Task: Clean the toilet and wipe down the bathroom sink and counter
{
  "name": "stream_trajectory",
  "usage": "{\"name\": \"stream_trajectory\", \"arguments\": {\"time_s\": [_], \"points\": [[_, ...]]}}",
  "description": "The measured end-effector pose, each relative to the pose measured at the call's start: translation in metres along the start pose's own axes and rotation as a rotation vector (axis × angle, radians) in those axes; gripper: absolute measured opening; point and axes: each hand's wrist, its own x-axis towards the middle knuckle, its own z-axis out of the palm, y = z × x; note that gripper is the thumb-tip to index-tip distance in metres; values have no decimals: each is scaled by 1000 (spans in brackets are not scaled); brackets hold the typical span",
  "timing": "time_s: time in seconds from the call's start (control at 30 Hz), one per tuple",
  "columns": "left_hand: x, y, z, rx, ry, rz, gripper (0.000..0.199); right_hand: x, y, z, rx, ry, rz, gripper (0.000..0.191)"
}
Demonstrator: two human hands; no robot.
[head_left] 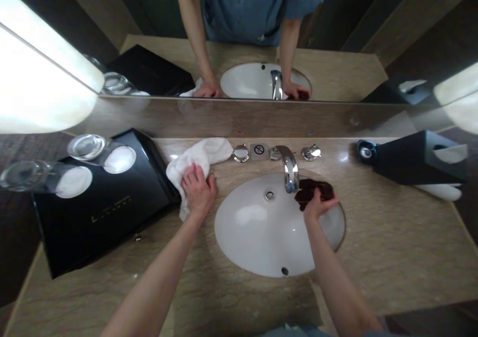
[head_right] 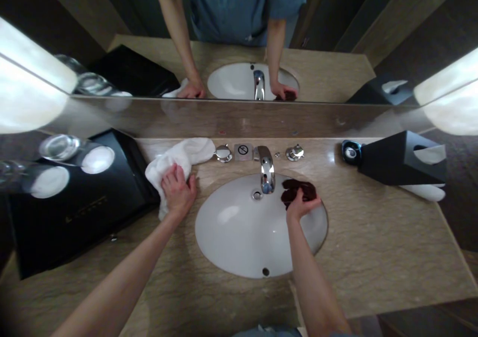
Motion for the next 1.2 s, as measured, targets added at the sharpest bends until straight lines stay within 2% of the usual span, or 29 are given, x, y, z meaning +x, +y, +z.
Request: {"name": "stream_trajectory", "arguments": {"time_s": [0.03, 0.1, 0.13, 0.2, 0.27, 0.3, 0.33, 0.4, 0.43, 0.53, 0.57, 0.63, 0.7, 0.77, 0.8, 0.83, 0.87, 0.9, 0.93, 0.97, 1.0, 1.03, 1.07, 1.1, 1.13, 1.17, 1.2], "points": [[0, 0, 0, 4, 0, 8, 62, -4, -10, 2, 42, 57, 47, 67], [1, 0, 2, 7, 4, 21, 63, -29, -38, 22, 124, 33, 21, 69], [1, -1, 2, 6, 8, 24, 62, -46, -53, 35, 169, -28, -34, 68], [1, -3, 3, 4, 13, 28, 61, -80, -76, 55, 284, -249, -203, 60], [0, -4, 4, 6, 17, 27, 61, -100, -91, 60, 403, -430, -349, 48], [0, -5, 4, 7, 19, 25, 61, -103, -98, 57, 441, -447, -397, 46], [-1, -5, 4, 7, 18, 25, 61, -101, -106, 53, 444, -403, -424, 46], [-1, -5, 4, 1, 14, 30, 61, -91, -127, 46, 314, -253, -465, 51], [0, -4, 3, -4, 10, 33, 62, -87, -139, 45, 206, -220, -498, 55], [1, -3, 2, -22, -3, 30, 62, -99, -163, 55, -92, -297, -589, 57], [2, -3, 2, -25, -3, 27, 63, -115, -161, 61, -114, -339, -628, 58], [3, -3, 2, -24, 1, 25, 63, -158, -136, 74, -22, -459, -749, 63], [4, -3, 3, -16, 6, 26, 65, -202, -91, 79, 122, -648, -841, 71], [5, -3, 3, -8, 0, 29, 65, -220, -40, 64, 174, -893, -859, 77], [5, -3, 3, -6, -5, 31, 65, -211, -16, 48, 141, -1027, -871, 76], [5, -3, 2, -4, -10, 32, 65, -190, 5, 26, 80, -1170, -912, 72], [5, -2, 1, -3, -16, 31, 65, -157, 24, -1, -2, -1341, -1000, 68], [5, -2, 0, -3, -22, 28, 65, -118, 41, -30, -159, -1404, -1046, 64], [5, -1, 0, -5, -28, 24, 65, -78, 54, -61, -375, -1348, -1027, 63], [5, -1, -1, -10, -35, 19, 66, -42, 65, -90, -492, -1265, -955, 60], [5, 0, -1, -18, -43, 13, 66, -16, 72, -115, -626, -1111, -872, 62], [6, 0, -1, -29, -51, 9, 67, -5, 75, -133, -760, -977, -778, 65], [6, 0, -1, -39, -56, 4, 68, -9, 74, -143, -845, -905, -693, 65], [6, 0, -1, -48, -58, 1, 68, -27, 69, -142, -892, -901, -642, 65], [5, 0, -1, -55, -59, 0, 67, -55, 60, -131, -877, -977, -639, 63], [5, -1, 0, -59, -59, 0, 67, -89, 47, -110, -813, -1103, -670, 62], [5, -1, 0, -60, -59, 1, 67, -122, 30, -83, -680, -1237, -764, 63]]}}
